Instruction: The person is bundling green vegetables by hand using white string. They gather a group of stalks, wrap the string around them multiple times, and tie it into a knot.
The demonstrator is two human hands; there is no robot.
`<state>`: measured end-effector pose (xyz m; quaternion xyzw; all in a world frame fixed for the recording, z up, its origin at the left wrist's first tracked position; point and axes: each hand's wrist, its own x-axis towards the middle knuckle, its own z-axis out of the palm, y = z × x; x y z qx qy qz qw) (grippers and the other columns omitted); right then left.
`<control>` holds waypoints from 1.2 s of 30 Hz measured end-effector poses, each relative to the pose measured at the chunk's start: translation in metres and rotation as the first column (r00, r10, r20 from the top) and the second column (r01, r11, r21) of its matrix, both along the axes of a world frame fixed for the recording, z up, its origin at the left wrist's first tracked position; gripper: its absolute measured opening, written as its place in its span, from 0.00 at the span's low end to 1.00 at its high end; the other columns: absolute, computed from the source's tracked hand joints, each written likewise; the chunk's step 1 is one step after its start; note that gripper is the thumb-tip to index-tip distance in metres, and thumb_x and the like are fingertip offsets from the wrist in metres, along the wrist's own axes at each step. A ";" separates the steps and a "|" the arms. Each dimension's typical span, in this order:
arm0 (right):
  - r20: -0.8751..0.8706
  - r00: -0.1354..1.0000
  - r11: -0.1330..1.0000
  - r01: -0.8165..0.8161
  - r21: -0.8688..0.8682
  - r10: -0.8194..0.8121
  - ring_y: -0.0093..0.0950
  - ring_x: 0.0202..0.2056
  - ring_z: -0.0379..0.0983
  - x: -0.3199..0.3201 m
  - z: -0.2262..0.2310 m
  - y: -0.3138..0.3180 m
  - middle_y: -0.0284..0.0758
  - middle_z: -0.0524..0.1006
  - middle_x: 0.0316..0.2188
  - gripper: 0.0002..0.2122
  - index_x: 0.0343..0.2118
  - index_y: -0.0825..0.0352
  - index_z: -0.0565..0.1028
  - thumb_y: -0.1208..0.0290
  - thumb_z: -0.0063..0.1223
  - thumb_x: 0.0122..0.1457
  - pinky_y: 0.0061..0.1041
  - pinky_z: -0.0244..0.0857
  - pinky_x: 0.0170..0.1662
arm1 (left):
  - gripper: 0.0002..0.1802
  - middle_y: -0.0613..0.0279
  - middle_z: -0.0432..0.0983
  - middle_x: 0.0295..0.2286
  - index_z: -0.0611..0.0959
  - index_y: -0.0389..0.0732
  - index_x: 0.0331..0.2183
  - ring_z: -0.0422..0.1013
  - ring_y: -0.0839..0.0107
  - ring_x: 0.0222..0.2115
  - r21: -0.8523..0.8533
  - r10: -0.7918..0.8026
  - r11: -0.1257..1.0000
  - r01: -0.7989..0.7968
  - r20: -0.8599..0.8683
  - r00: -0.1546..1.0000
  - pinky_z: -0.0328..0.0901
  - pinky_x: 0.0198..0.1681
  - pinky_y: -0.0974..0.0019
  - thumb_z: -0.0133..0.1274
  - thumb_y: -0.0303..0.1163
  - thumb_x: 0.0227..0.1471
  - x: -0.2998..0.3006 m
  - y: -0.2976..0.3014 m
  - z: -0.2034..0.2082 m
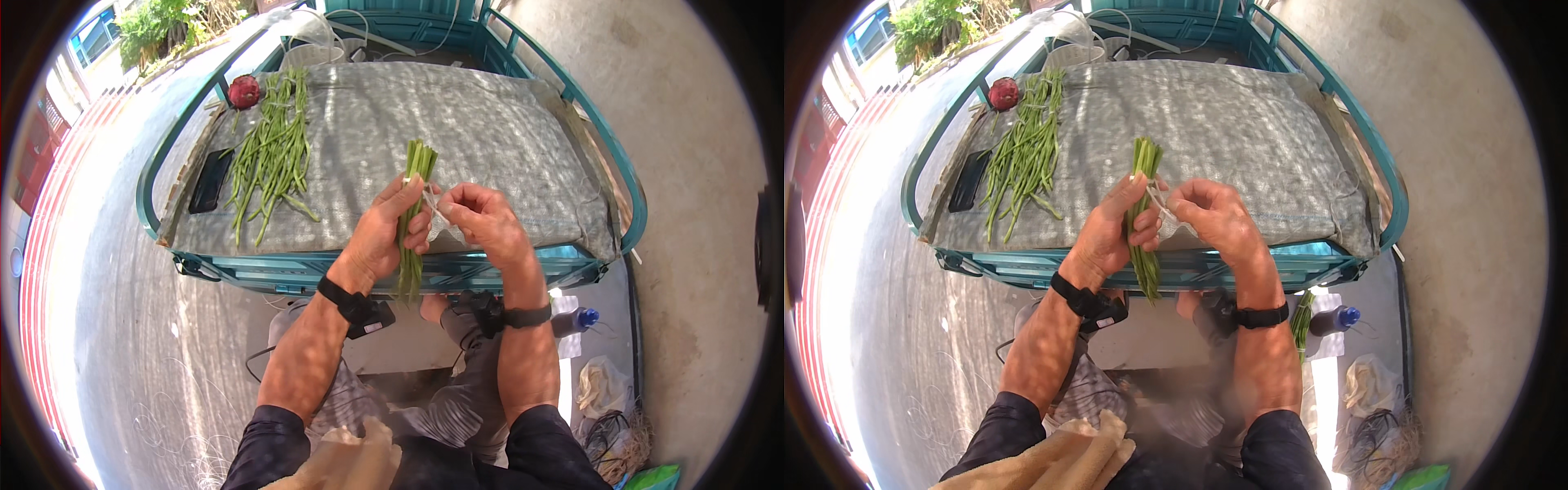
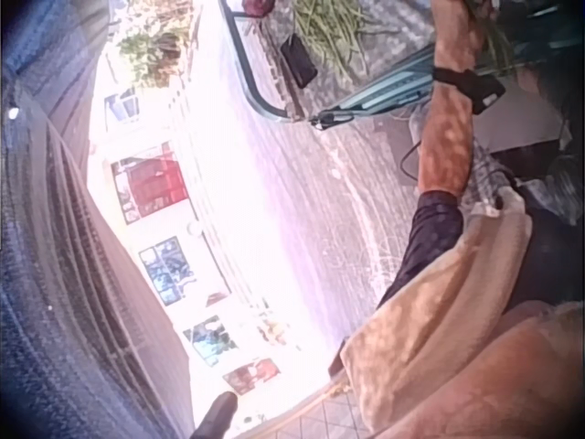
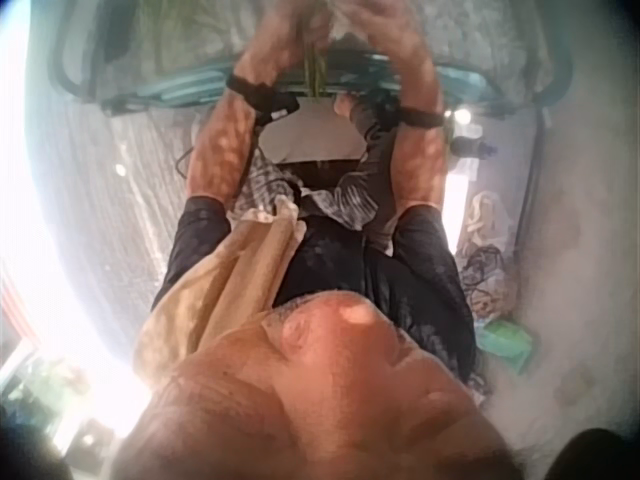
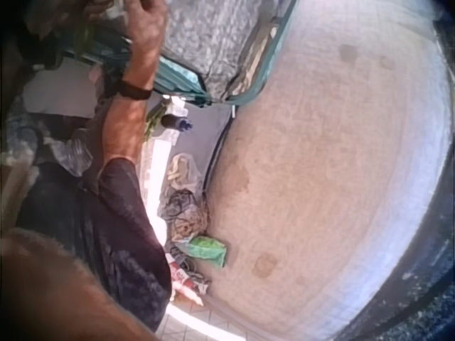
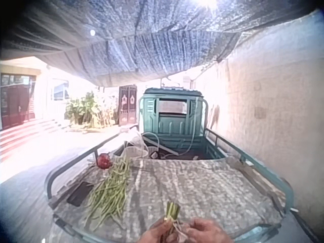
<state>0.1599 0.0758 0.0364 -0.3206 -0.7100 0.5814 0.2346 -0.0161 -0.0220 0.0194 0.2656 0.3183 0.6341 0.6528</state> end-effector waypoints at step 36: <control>-0.377 0.890 0.787 0.032 0.616 0.258 0.24 0.31 0.73 -0.021 0.046 -0.048 0.33 0.80 0.33 0.05 0.39 0.68 0.78 0.76 0.58 0.61 0.24 0.68 0.36 | 0.17 0.71 0.61 0.19 0.74 0.46 0.43 0.58 0.77 0.16 -0.061 0.003 0.998 0.001 0.067 0.998 0.57 0.22 0.67 0.48 0.49 0.69 0.023 0.014 -0.033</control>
